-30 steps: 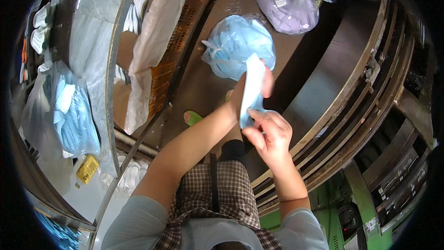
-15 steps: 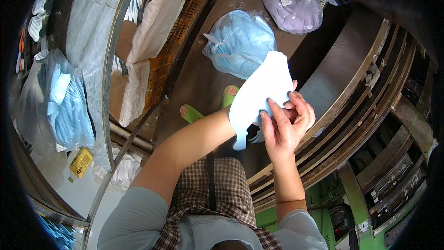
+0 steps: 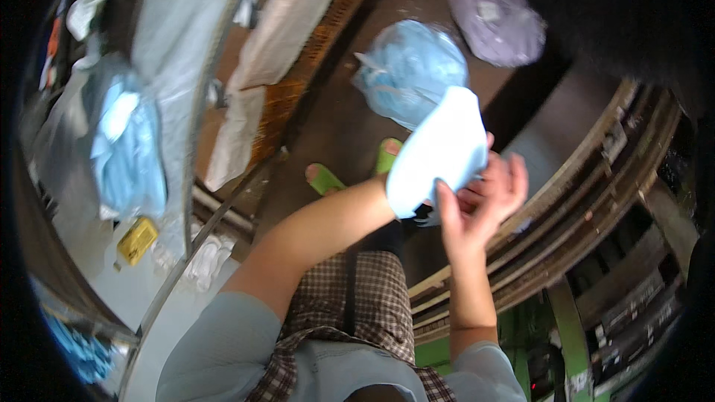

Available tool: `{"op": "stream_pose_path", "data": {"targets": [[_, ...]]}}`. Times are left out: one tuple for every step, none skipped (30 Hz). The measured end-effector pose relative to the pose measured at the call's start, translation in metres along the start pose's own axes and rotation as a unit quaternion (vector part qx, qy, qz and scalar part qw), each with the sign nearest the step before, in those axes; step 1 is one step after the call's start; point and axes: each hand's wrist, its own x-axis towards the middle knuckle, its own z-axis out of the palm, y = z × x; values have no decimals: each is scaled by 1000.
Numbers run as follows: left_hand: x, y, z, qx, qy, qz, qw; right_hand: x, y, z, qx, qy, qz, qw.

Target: The person picks up white and light-blue shoe insoles from bins and shelves, stacks them, and places them into plastic bags. They also handle purple insoles and place them into bags. The person works alongside another worker who is also bagging insoles.

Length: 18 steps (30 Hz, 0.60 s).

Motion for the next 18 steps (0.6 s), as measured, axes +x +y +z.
{"op": "stream_pose_path", "data": {"targets": [[4, 1, 4, -211, -108, -15, 971, -5, -2, 6, 115, 61, 68, 989], [3, 5, 6, -414, -196, -30, 889, -11, -3, 18, 241, 91, 127, 958], [-6, 10, 11, -322, -146, 42, 934, -17, -3, 17, 366, 36, 183, 912], [-19, 14, 17, -237, -67, 95, 965, -22, -3, 16, 456, -40, 256, 851], [-30, 18, 26, -232, -46, 112, 965, -27, -4, 19, 499, -94, 304, 806], [-48, 23, 35, -215, -7, 122, 969, -34, -8, 23, 506, -123, 360, 774], [-65, 28, 43, -238, 42, 98, 965, -38, -11, 28, 533, -187, 336, 754], [-80, 30, 54, -252, 98, 73, 960, -43, -19, 33, 536, -219, 340, 741], [-90, 34, 59, -97, 178, 90, 975, -48, -27, 22, 506, -274, 347, 741], [-101, 42, 60, 74, 227, 105, 966, -51, -38, 10, 469, -323, 351, 743], [-111, 50, 60, 254, 234, 172, 923, -54, -52, 7, 456, -328, 339, 755], [-131, 61, 55, 313, 211, 151, 914, -56, -65, 10, 471, -353, 337, 735], [-148, 67, 55, 269, 250, 164, 916, -55, -79, 9, 474, -377, 333, 723], [-166, 73, 56, 220, 288, 176, 915, -56, -93, 7, 475, -401, 332, 710], [-192, 82, 54, 134, 296, 210, 922, -60, -107, 12, 477, -379, 336, 718], [-216, 89, 56, 289, 356, 243, 855, -62, -118, 16, 486, -371, 327, 720], [-236, 93, 63, 390, 401, 281, 780, -66, -128, 19, 492, -363, 326, 721], [-268, 109, 64, 509, 482, 237, 672, -69, -135, 21, 505, -354, 325, 716]]}}
